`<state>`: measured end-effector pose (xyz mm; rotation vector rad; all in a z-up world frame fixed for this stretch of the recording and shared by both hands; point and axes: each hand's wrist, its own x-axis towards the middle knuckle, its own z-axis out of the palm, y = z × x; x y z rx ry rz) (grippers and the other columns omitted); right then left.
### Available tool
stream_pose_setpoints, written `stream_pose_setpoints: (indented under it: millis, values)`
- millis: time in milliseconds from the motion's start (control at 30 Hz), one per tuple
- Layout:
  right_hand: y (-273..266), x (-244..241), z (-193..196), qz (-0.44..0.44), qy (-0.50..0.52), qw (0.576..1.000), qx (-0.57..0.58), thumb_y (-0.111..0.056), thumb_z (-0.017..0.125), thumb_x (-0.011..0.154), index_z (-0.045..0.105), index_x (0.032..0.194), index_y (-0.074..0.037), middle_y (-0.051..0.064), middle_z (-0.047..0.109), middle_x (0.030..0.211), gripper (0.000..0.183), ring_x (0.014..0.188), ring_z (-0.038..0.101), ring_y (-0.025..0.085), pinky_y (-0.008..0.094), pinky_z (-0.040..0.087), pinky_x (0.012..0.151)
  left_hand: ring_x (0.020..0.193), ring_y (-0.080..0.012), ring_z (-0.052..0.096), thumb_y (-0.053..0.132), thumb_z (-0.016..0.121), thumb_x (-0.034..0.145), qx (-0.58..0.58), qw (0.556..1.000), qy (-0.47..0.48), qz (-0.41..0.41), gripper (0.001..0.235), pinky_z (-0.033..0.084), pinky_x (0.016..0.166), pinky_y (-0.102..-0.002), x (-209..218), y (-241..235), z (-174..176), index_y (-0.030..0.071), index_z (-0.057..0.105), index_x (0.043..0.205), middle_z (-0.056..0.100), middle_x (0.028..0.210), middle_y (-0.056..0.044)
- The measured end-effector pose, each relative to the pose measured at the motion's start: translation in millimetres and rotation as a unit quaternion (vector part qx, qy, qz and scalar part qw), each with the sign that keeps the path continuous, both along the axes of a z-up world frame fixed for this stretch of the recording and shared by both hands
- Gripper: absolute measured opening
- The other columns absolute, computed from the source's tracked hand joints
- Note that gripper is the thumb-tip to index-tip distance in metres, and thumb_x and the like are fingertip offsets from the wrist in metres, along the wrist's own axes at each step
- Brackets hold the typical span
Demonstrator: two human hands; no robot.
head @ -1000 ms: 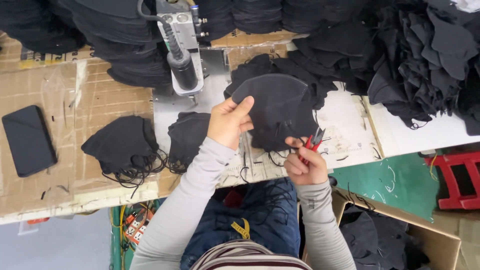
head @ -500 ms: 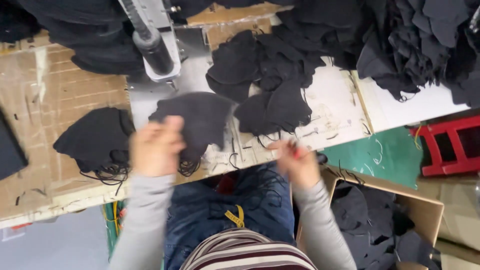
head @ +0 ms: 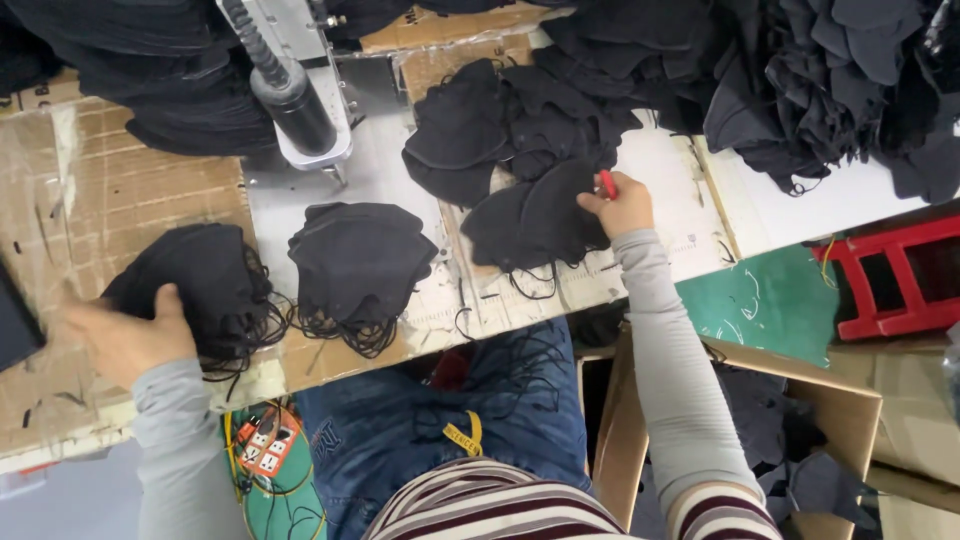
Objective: Trimming loose threads from black fabric masks using a small hand-held cutter.
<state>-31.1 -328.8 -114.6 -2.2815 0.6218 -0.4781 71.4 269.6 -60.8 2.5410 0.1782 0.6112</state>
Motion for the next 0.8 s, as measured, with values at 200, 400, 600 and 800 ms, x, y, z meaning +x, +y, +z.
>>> stream_pose_setpoints:
  millis: [200, 400, 600, 800]
  values:
    - [12.9, -10.7, 37.9, -0.072, 0.017, 0.983, -0.168, -0.024, 0.089, 0.084, 0.075, 0.088, -0.002, 0.017, 0.068, 0.072, 0.026, 0.068, 0.064, 0.032, 0.042, 0.051, 0.066, 0.124, -0.0345, 0.053, 0.012, 0.071, 0.102, -0.017, 0.987, -0.144, -0.069, 0.067, 0.048, 0.104, -0.044, -25.2, -35.2, 46.3, -0.002, 0.034, 0.157, 0.034, 0.151, -0.02]
    - [15.4, -20.9, 68.7, -0.025, -0.084, 0.996, -0.01, -0.015, 0.08, 0.092, 0.071, 0.085, -0.002, 0.008, 0.062, 0.065, 0.017, 0.058, 0.056, 0.02, 0.038, 0.047, 0.058, 0.113, -0.0246, 0.063, 0.006, 0.07, 0.111, -0.14, 0.943, -0.149, -0.263, 0.021, 0.05, 0.099, -0.035, -34.1, -136.5, 92.9, 0.002, 0.063, 0.13, 0.063, 0.123, -0.012]
    - [47.8, -36.5, 103.8, 0.046, -0.171, 0.871, 0.458, -0.009, 0.069, 0.099, 0.067, 0.091, -0.005, -0.004, 0.048, 0.06, 0.008, 0.047, 0.038, 0.008, 0.026, 0.036, 0.048, 0.125, -0.0232, 0.06, 0.006, 0.082, 0.088, -0.425, 0.783, 0.118, -0.439, 0.079, 0.054, 0.099, -0.032, -34.4, -264.6, 92.7, 0.004, 0.034, 0.151, 0.057, 0.139, -0.019]
    - [87.3, -51.4, 110.1, 0.074, -0.156, 0.834, 0.525, -0.009, 0.065, 0.099, 0.066, 0.096, -0.006, -0.001, 0.053, 0.065, 0.004, 0.049, 0.042, 0.009, 0.026, 0.036, 0.05, 0.114, -0.0167, 0.068, 0.001, 0.074, 0.09, -0.517, 0.669, 0.194, -0.497, 0.06, 0.056, 0.097, -0.029, -36.2, -308.9, 84.8, 0.005, 0.05, 0.144, 0.071, 0.124, -0.014]
